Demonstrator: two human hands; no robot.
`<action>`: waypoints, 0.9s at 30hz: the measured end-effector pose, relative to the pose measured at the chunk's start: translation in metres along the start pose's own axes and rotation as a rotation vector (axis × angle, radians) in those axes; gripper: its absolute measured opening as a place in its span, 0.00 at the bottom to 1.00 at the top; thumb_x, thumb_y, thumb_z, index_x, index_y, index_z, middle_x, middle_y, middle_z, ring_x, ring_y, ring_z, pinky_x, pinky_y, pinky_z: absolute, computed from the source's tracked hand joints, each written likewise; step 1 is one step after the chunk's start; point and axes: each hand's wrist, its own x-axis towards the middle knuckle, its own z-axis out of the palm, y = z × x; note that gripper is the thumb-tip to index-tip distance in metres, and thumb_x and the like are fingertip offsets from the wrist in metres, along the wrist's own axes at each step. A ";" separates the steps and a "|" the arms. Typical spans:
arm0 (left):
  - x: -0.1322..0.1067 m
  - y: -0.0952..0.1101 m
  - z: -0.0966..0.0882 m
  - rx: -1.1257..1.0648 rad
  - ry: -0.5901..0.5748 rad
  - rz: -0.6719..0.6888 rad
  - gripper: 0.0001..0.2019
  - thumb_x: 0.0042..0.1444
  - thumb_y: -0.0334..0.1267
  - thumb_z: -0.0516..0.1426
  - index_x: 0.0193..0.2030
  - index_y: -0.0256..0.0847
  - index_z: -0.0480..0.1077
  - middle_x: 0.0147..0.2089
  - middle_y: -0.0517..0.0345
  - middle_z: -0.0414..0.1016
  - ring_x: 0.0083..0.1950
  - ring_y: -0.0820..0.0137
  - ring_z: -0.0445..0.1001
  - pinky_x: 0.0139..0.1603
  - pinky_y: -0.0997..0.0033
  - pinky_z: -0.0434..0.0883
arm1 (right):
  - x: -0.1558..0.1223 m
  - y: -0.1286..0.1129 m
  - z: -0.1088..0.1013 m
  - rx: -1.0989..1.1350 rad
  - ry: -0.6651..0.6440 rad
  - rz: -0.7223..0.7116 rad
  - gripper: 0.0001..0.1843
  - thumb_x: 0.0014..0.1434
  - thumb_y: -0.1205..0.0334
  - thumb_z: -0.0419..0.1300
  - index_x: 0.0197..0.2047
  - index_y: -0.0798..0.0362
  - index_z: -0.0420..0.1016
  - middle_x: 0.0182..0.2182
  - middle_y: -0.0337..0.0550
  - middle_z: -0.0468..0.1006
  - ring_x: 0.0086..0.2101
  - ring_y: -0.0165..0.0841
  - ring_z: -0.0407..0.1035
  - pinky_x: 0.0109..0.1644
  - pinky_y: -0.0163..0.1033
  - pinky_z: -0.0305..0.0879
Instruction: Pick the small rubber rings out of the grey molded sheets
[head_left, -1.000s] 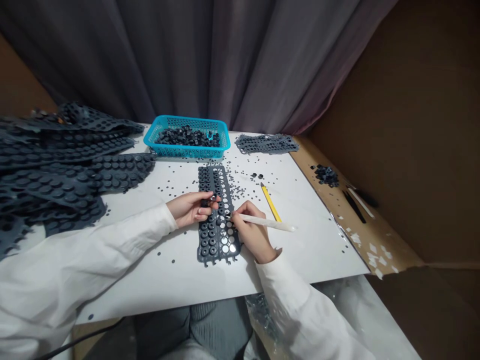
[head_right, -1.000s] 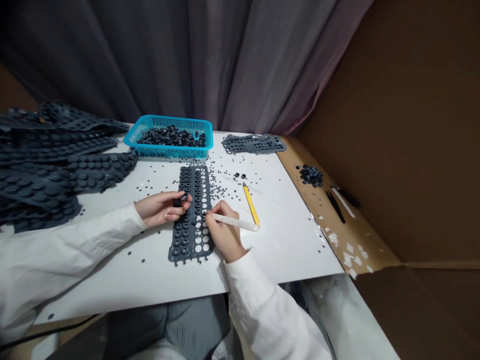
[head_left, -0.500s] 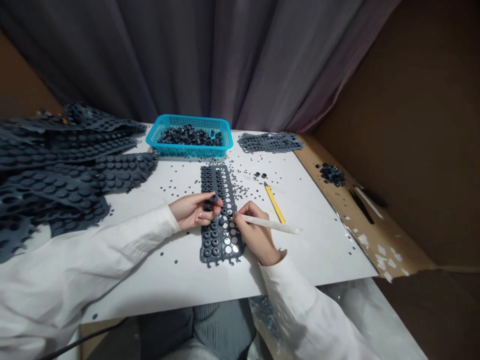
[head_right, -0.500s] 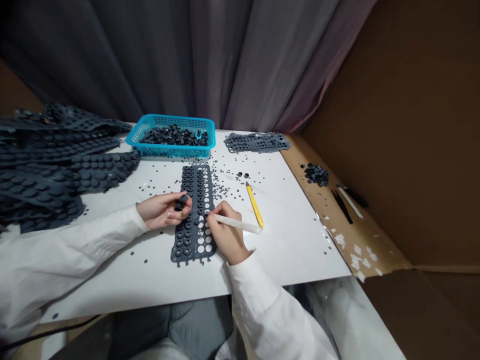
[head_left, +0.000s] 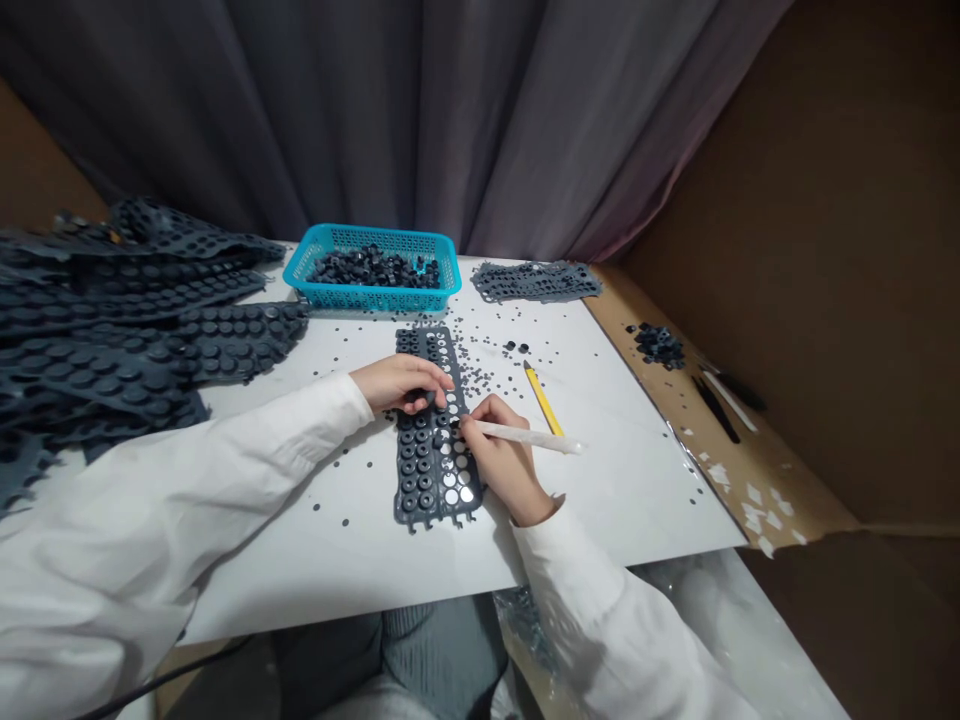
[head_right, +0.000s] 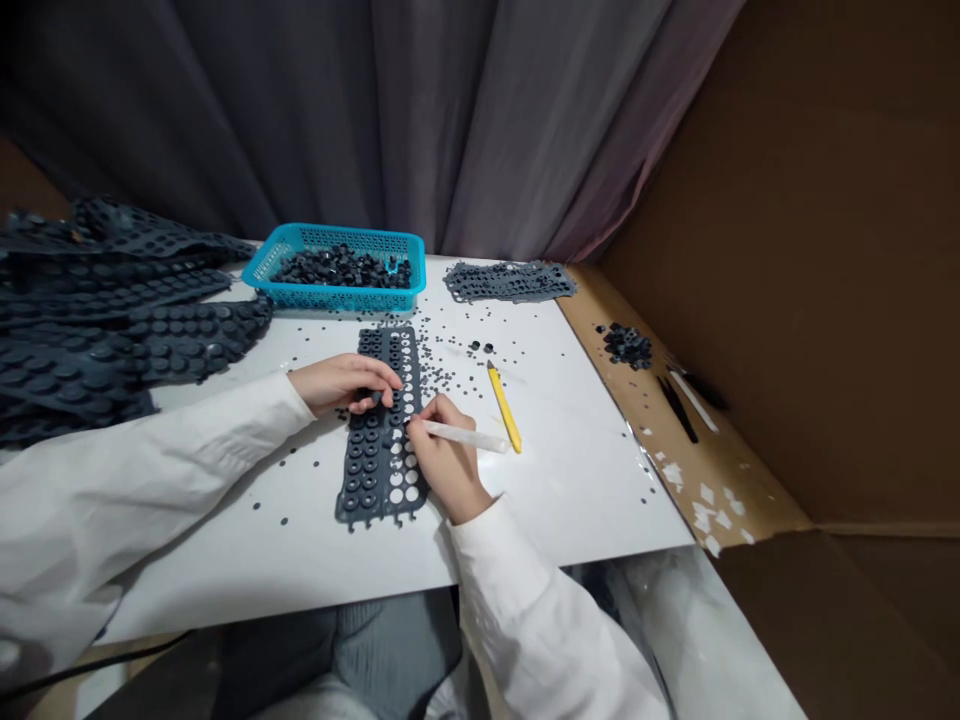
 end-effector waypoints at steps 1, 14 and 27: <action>0.003 0.000 0.000 0.133 -0.008 0.028 0.07 0.43 0.30 0.55 0.31 0.33 0.70 0.23 0.56 0.71 0.16 0.79 0.60 0.15 0.80 0.55 | 0.000 0.000 0.000 0.002 0.000 0.004 0.08 0.52 0.62 0.56 0.23 0.51 0.63 0.18 0.33 0.67 0.22 0.28 0.62 0.28 0.34 0.56; 0.001 0.001 0.006 1.268 -0.198 0.529 0.07 0.43 0.30 0.57 0.32 0.40 0.72 0.18 0.66 0.60 0.20 0.74 0.59 0.24 0.74 0.53 | 0.001 0.003 0.002 -0.026 -0.002 -0.031 0.07 0.52 0.64 0.56 0.24 0.51 0.62 0.18 0.31 0.65 0.22 0.28 0.61 0.27 0.33 0.55; 0.011 0.013 0.020 1.566 -0.231 0.486 0.06 0.39 0.30 0.62 0.22 0.44 0.70 0.22 0.59 0.70 0.24 0.67 0.68 0.26 0.70 0.56 | 0.002 0.005 0.002 -0.041 -0.004 -0.039 0.07 0.50 0.65 0.55 0.22 0.51 0.62 0.17 0.32 0.65 0.22 0.28 0.60 0.27 0.33 0.54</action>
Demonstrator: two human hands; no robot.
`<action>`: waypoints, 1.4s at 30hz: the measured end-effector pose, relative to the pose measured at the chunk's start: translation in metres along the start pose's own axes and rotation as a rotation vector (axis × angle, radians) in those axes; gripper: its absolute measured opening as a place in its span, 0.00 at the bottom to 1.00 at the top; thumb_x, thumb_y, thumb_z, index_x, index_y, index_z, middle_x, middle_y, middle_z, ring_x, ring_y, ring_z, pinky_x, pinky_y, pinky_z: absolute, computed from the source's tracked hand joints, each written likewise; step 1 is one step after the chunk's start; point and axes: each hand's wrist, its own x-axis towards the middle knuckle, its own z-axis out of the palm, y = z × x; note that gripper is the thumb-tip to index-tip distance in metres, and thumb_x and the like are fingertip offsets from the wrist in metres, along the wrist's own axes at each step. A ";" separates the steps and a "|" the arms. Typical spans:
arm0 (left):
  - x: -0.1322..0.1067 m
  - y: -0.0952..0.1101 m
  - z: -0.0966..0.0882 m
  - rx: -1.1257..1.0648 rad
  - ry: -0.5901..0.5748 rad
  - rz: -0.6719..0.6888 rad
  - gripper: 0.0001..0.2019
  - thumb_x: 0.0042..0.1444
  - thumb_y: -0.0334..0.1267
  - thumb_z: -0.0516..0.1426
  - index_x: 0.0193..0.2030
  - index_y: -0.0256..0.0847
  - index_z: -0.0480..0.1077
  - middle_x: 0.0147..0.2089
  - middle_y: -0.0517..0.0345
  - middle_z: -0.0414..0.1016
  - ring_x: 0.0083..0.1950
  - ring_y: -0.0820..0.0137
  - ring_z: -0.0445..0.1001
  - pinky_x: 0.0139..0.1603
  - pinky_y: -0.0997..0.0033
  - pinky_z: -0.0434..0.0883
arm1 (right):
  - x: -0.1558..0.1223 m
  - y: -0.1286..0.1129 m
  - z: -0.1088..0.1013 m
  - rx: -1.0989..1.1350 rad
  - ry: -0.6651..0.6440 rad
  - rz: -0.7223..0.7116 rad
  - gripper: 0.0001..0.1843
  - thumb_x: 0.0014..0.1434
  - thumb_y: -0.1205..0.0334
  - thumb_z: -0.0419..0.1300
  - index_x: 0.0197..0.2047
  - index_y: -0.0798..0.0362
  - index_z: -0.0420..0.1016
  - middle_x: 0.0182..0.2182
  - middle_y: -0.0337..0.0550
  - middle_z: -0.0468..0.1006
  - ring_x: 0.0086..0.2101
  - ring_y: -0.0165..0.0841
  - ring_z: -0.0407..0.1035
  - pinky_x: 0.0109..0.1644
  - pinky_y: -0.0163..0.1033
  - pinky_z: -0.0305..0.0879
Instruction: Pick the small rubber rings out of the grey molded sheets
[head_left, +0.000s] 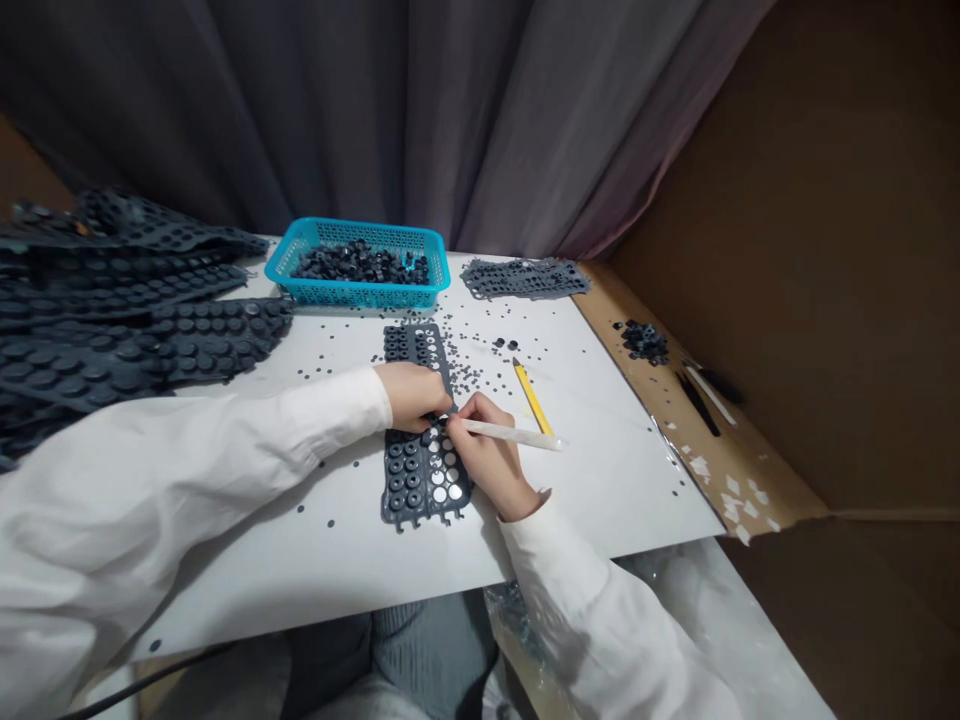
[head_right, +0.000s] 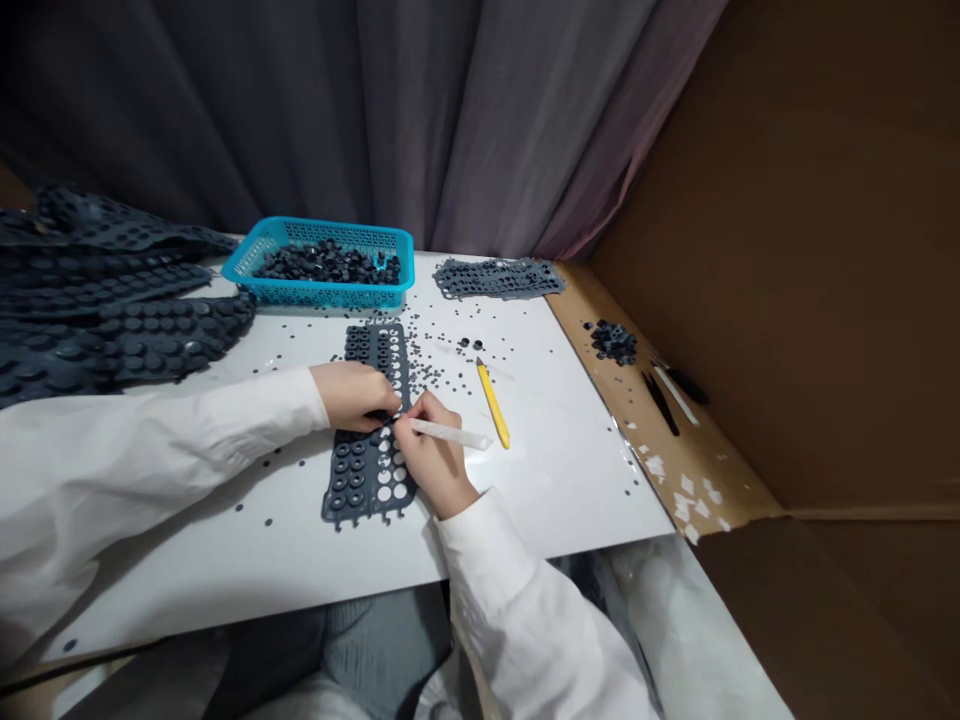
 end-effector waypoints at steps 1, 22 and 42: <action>0.000 0.002 -0.002 0.012 -0.005 0.012 0.06 0.39 0.29 0.62 0.21 0.43 0.70 0.22 0.58 0.70 0.24 0.67 0.68 0.26 0.69 0.55 | 0.000 0.000 0.000 -0.001 -0.001 -0.001 0.07 0.50 0.65 0.55 0.22 0.51 0.62 0.17 0.32 0.65 0.22 0.28 0.60 0.27 0.33 0.54; -0.019 -0.023 0.018 -0.094 0.085 0.024 0.07 0.56 0.38 0.56 0.36 0.41 0.75 0.25 0.59 0.73 0.27 0.71 0.69 0.29 0.76 0.60 | -0.002 -0.002 0.000 -0.019 -0.006 0.043 0.06 0.50 0.66 0.54 0.23 0.51 0.63 0.18 0.33 0.67 0.22 0.29 0.62 0.27 0.33 0.55; -0.016 -0.023 0.023 -0.033 0.154 0.153 0.08 0.58 0.38 0.54 0.35 0.41 0.75 0.31 0.57 0.76 0.30 0.72 0.72 0.29 0.76 0.61 | -0.002 -0.002 0.001 -0.050 0.005 0.035 0.06 0.49 0.66 0.54 0.22 0.51 0.62 0.17 0.32 0.65 0.22 0.28 0.61 0.26 0.32 0.53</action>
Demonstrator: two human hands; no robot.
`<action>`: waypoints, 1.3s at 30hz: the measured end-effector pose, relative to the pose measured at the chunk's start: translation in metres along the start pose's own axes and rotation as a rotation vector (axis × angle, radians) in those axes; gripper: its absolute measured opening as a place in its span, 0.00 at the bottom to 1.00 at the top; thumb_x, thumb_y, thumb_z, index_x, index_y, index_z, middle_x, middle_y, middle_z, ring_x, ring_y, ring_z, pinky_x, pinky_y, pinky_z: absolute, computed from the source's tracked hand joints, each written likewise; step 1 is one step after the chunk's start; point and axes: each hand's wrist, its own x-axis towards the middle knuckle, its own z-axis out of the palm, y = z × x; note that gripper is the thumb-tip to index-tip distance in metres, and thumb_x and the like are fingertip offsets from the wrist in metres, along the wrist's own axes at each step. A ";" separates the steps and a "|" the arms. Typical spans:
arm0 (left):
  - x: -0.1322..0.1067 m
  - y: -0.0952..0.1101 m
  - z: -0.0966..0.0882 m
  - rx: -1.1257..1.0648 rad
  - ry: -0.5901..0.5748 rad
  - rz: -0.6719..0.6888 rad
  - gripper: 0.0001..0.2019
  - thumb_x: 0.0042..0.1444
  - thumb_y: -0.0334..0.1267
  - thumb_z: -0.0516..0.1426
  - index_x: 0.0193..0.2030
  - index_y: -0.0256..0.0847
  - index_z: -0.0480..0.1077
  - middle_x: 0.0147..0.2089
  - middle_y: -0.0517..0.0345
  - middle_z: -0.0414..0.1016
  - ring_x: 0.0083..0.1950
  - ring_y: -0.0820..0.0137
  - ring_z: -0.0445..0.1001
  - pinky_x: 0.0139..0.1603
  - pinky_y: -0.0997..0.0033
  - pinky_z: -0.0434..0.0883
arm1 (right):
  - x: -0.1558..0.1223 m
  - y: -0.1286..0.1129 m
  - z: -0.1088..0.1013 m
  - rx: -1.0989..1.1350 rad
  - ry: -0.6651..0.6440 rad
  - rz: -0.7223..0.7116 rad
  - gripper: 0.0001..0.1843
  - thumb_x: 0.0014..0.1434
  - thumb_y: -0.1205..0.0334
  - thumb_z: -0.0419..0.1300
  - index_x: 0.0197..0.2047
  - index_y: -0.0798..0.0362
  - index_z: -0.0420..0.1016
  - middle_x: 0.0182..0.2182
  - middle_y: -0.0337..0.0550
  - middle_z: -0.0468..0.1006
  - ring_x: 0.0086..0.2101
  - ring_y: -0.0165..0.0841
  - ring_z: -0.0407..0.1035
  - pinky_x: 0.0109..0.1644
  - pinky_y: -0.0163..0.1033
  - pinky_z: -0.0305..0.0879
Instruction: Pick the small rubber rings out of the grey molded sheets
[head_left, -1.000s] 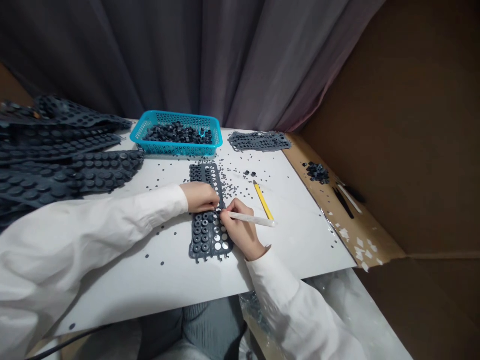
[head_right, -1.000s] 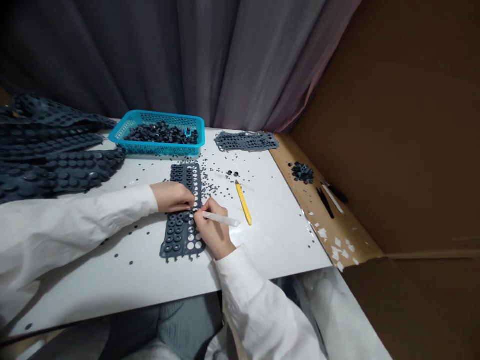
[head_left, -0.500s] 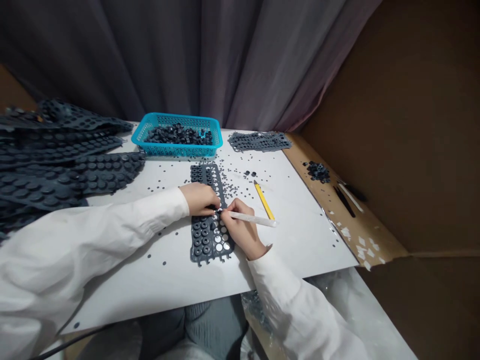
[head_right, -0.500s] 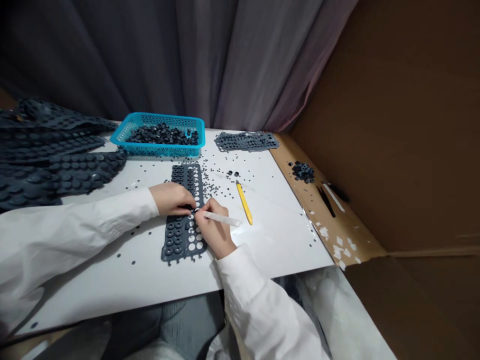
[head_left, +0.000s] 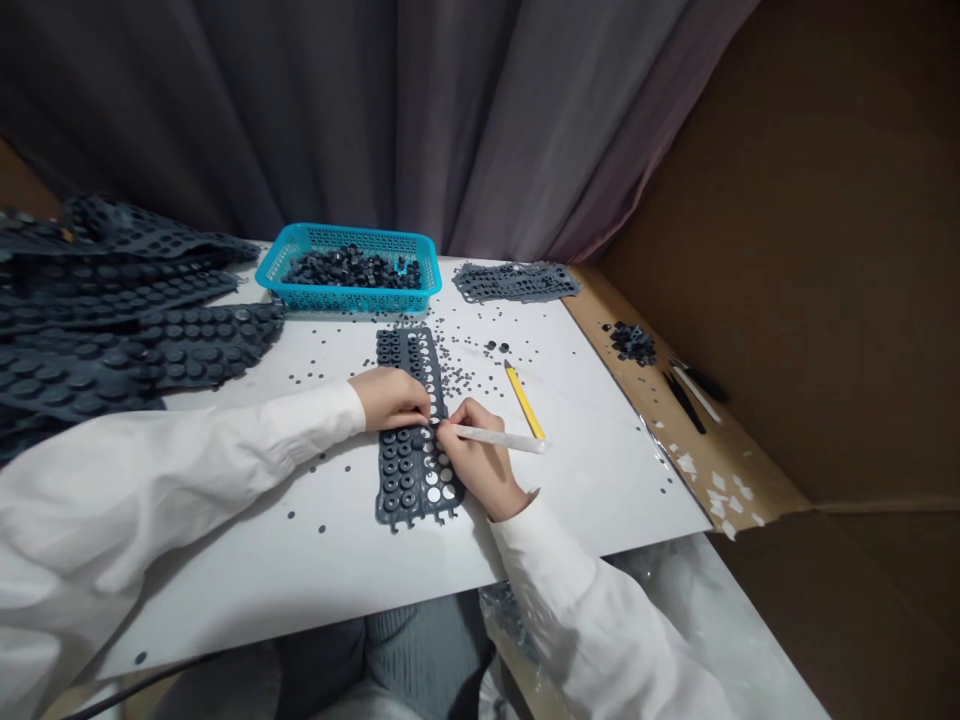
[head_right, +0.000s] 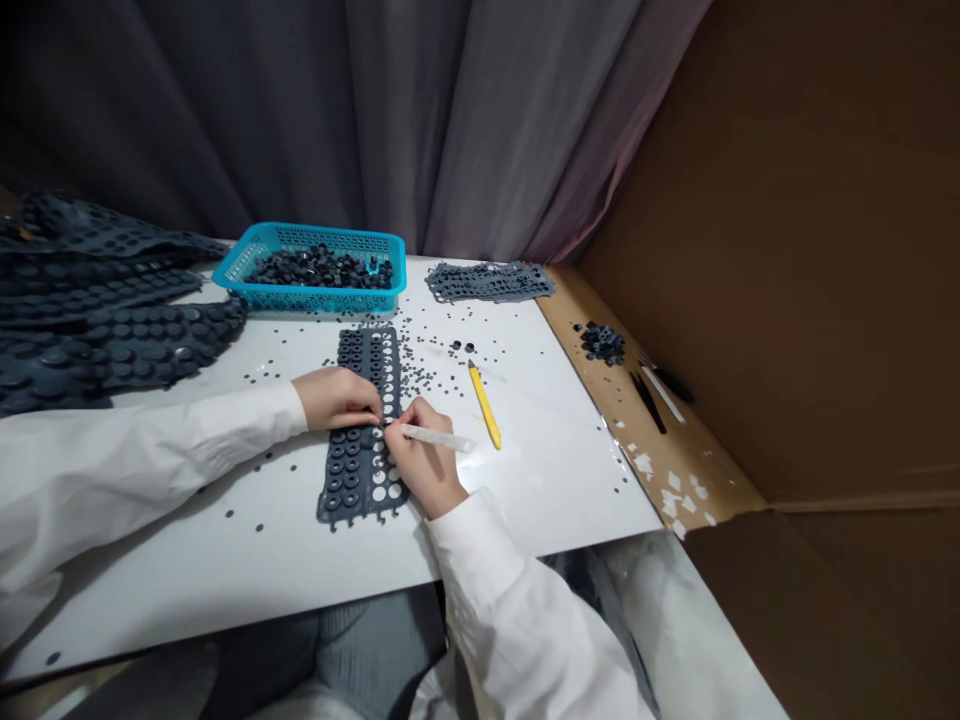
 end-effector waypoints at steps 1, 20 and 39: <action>-0.004 -0.004 0.001 -0.081 0.043 -0.006 0.10 0.59 0.39 0.54 0.36 0.40 0.75 0.29 0.58 0.75 0.28 0.73 0.71 0.29 0.77 0.62 | 0.000 0.000 0.000 -0.002 0.002 -0.005 0.07 0.49 0.66 0.54 0.21 0.51 0.61 0.16 0.32 0.65 0.22 0.28 0.61 0.26 0.32 0.53; -0.013 -0.019 0.001 -0.195 0.127 -0.019 0.11 0.57 0.43 0.56 0.34 0.40 0.77 0.20 0.63 0.64 0.22 0.75 0.64 0.26 0.77 0.58 | -0.001 0.000 0.000 0.010 0.007 -0.003 0.07 0.49 0.66 0.54 0.22 0.51 0.62 0.16 0.32 0.65 0.21 0.28 0.61 0.27 0.33 0.54; 0.006 0.001 -0.019 0.086 -0.121 -0.070 0.13 0.49 0.37 0.62 0.42 0.54 0.76 0.31 0.65 0.77 0.32 0.70 0.73 0.27 0.75 0.56 | 0.000 0.001 0.000 0.032 -0.014 0.005 0.05 0.49 0.66 0.54 0.23 0.52 0.64 0.18 0.33 0.68 0.22 0.28 0.63 0.27 0.33 0.56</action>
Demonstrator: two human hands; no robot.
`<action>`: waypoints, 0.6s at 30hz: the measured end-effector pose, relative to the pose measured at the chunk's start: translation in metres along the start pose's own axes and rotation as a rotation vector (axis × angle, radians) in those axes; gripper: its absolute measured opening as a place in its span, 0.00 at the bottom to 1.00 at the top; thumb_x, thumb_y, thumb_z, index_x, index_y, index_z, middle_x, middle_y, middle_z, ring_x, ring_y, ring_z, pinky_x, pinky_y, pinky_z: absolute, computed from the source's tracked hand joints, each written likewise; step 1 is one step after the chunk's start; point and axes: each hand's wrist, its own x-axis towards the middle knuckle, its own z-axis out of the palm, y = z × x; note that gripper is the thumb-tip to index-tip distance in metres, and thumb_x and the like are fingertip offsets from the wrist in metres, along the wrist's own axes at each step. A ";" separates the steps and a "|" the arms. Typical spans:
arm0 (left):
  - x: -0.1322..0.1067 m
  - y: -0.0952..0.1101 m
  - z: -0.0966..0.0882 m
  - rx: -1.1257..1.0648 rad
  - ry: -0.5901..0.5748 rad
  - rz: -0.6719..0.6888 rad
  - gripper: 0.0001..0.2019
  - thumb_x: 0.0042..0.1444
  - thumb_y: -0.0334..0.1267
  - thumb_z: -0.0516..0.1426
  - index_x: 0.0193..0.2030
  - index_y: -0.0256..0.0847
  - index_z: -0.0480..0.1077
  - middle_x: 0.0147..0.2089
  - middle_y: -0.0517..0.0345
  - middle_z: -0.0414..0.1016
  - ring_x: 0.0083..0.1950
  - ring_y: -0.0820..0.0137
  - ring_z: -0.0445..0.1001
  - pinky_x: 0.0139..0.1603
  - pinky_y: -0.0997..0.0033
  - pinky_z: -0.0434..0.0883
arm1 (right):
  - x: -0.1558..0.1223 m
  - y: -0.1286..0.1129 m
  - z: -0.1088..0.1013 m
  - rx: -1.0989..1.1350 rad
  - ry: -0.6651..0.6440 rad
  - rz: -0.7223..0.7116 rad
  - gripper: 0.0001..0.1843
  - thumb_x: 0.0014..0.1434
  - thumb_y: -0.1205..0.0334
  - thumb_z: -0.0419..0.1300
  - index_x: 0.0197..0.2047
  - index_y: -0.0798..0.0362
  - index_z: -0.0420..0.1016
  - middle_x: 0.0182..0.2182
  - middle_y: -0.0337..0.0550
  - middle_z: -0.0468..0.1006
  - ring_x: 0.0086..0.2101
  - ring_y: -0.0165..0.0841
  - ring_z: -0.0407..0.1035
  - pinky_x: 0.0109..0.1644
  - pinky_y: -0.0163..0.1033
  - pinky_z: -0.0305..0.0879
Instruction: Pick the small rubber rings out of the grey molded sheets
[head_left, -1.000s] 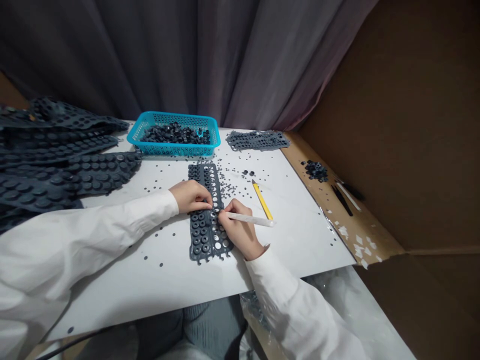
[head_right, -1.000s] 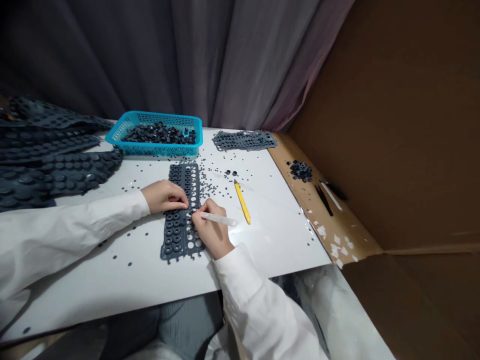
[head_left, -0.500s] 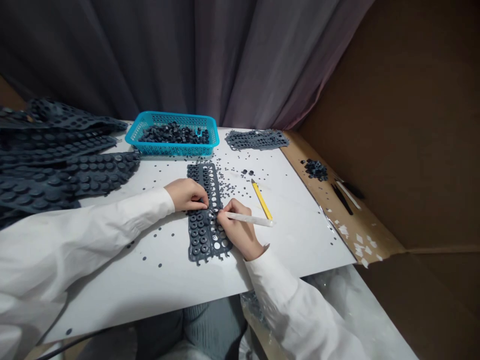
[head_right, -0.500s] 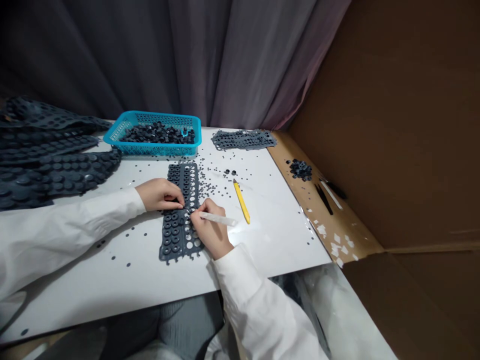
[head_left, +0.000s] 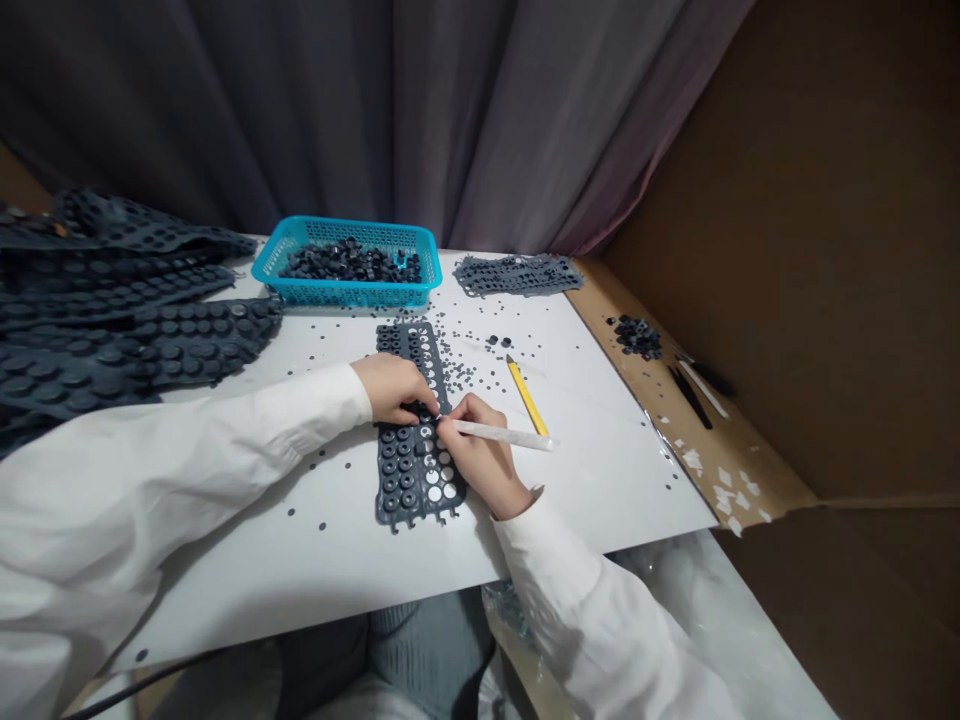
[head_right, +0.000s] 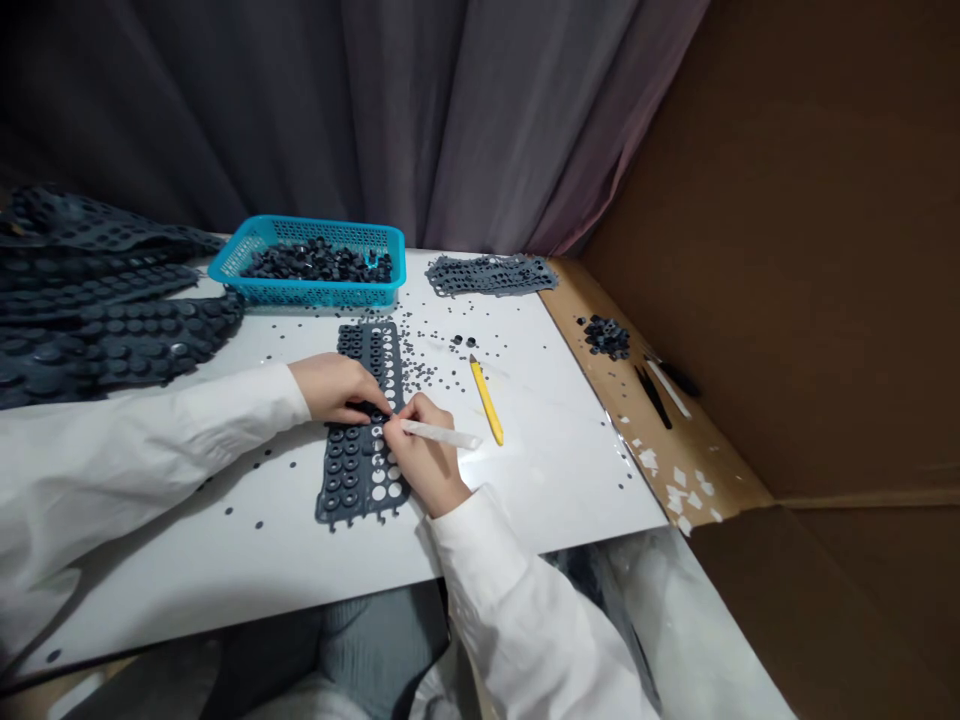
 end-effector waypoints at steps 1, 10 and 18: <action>0.001 0.000 0.000 0.023 -0.007 0.027 0.12 0.50 0.36 0.62 0.42 0.54 0.76 0.33 0.64 0.79 0.35 0.70 0.73 0.28 0.75 0.57 | 0.000 0.000 0.000 -0.002 0.001 -0.002 0.05 0.49 0.66 0.54 0.23 0.52 0.64 0.18 0.33 0.68 0.22 0.28 0.63 0.27 0.33 0.56; -0.012 -0.007 0.006 0.002 0.045 0.056 0.07 0.56 0.35 0.56 0.38 0.49 0.76 0.35 0.63 0.78 0.36 0.74 0.74 0.30 0.77 0.59 | -0.001 0.000 0.000 -0.008 0.003 0.007 0.06 0.50 0.65 0.55 0.23 0.51 0.63 0.17 0.33 0.67 0.21 0.28 0.63 0.27 0.33 0.56; -0.024 -0.010 0.011 -0.102 0.142 0.040 0.08 0.57 0.37 0.55 0.37 0.46 0.76 0.32 0.62 0.77 0.31 0.75 0.72 0.30 0.79 0.60 | -0.001 0.001 0.001 0.004 0.001 0.020 0.06 0.50 0.65 0.55 0.23 0.51 0.63 0.17 0.33 0.68 0.21 0.28 0.64 0.27 0.33 0.57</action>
